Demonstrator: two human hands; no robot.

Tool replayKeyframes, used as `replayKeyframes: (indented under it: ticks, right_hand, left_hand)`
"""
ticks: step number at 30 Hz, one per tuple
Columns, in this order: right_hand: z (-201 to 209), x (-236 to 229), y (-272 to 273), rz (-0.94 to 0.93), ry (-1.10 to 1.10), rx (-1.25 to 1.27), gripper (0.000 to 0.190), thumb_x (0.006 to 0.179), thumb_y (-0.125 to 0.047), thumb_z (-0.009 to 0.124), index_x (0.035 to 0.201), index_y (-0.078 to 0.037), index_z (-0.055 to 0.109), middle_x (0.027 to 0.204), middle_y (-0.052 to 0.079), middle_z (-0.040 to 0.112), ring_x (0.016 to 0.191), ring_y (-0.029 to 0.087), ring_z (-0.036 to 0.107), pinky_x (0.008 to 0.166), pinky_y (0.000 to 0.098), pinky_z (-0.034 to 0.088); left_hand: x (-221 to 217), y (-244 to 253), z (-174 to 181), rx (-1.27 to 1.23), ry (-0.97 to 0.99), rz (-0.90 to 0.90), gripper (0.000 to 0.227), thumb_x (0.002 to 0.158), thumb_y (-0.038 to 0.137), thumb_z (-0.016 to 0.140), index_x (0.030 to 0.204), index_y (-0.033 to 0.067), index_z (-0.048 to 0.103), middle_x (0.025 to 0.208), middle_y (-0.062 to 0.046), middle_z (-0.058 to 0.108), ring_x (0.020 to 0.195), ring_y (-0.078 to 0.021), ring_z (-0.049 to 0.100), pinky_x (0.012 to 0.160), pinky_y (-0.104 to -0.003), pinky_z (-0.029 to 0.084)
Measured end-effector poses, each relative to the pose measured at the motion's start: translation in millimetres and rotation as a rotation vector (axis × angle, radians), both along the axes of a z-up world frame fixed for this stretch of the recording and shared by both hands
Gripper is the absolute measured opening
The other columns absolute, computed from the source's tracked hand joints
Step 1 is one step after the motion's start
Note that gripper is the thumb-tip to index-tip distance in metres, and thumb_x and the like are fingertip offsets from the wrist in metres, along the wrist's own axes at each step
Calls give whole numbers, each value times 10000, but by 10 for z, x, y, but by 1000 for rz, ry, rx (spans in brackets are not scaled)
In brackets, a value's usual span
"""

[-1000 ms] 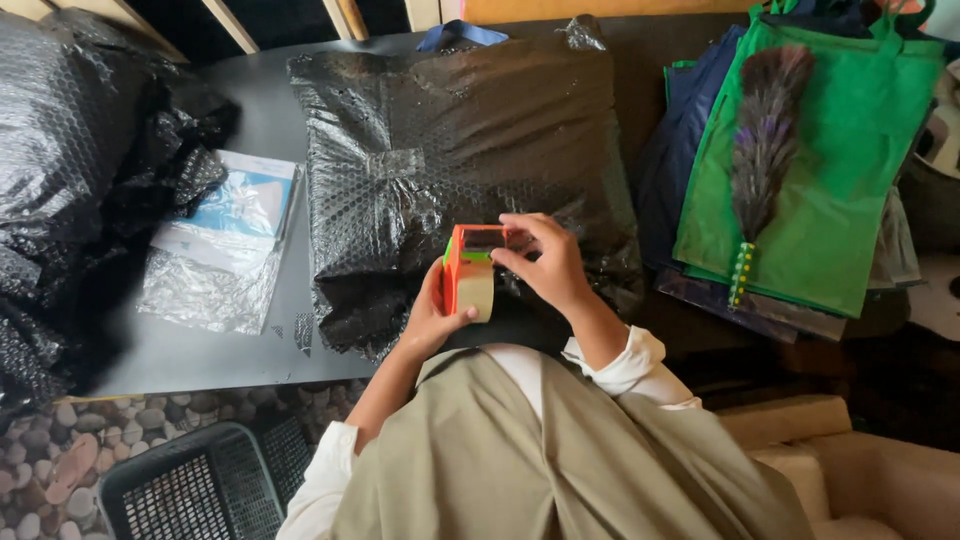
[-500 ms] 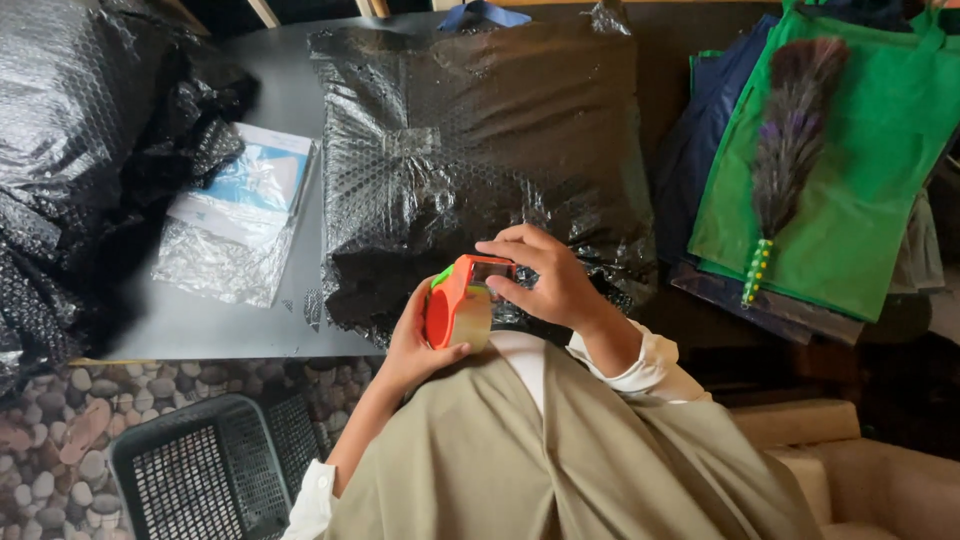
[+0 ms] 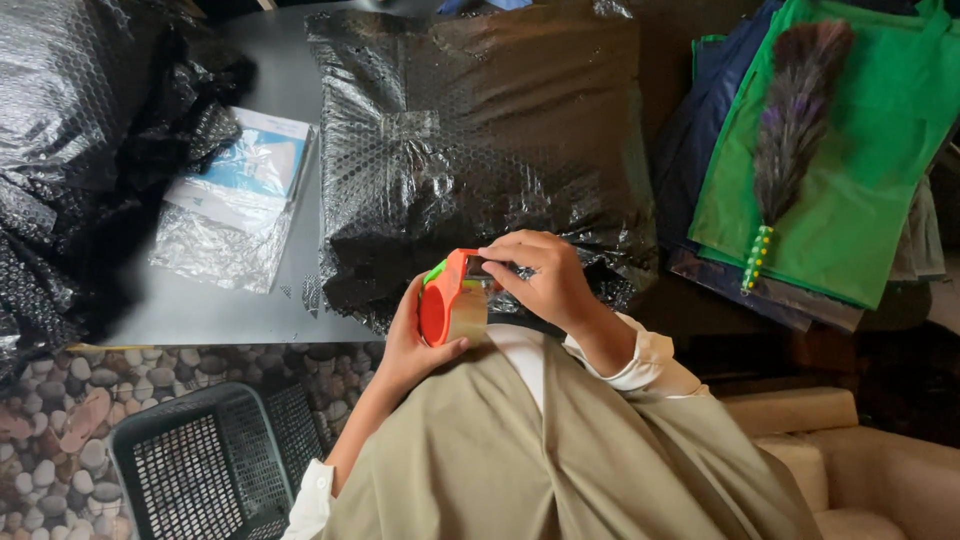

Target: Wrapping a blue pillow in black bubble wrap and sealing it with tape for shipping.

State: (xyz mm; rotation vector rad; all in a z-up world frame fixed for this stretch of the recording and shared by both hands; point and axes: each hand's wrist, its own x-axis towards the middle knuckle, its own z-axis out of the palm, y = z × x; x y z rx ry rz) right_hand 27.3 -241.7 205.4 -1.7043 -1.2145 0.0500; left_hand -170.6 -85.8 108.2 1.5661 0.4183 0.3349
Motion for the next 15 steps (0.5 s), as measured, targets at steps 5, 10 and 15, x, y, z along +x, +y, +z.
replayKeyframes:
  ticks: [5, 10, 15]
  right_hand:
    - [118, -43, 4, 7, 169, 26, 76, 874, -32, 791, 940, -69, 798, 904, 101, 779, 827, 285, 761, 766, 352, 579]
    - [74, -36, -22, 0, 148, 5, 74, 873, -10, 777, 925, -62, 785, 908, 103, 779, 840, 302, 761, 757, 371, 583]
    - [-42, 15, -43, -47, 159, 35, 48, 931, -60, 759, 970, -84, 774, 963, 75, 775, 890, 258, 748, 762, 343, 572]
  left_hand:
    - [-56, -18, -24, 5, 20, 19, 1209, 546, 251, 1028, 1538, -11, 388, 1449, -286, 498, 1409, -427, 463, 1155, -513, 408]
    - [-99, -15, -13, 15, 42, 18, 1204, 551, 245, 1022, 1541, -6, 386, 1455, -288, 491, 1415, -423, 457, 1154, -512, 408]
    - [-127, -8, -24, -11, 41, 49, 1213, 554, 223, 1018, 1542, -29, 362, 1464, -303, 473, 1419, -427, 447, 1153, -516, 402]
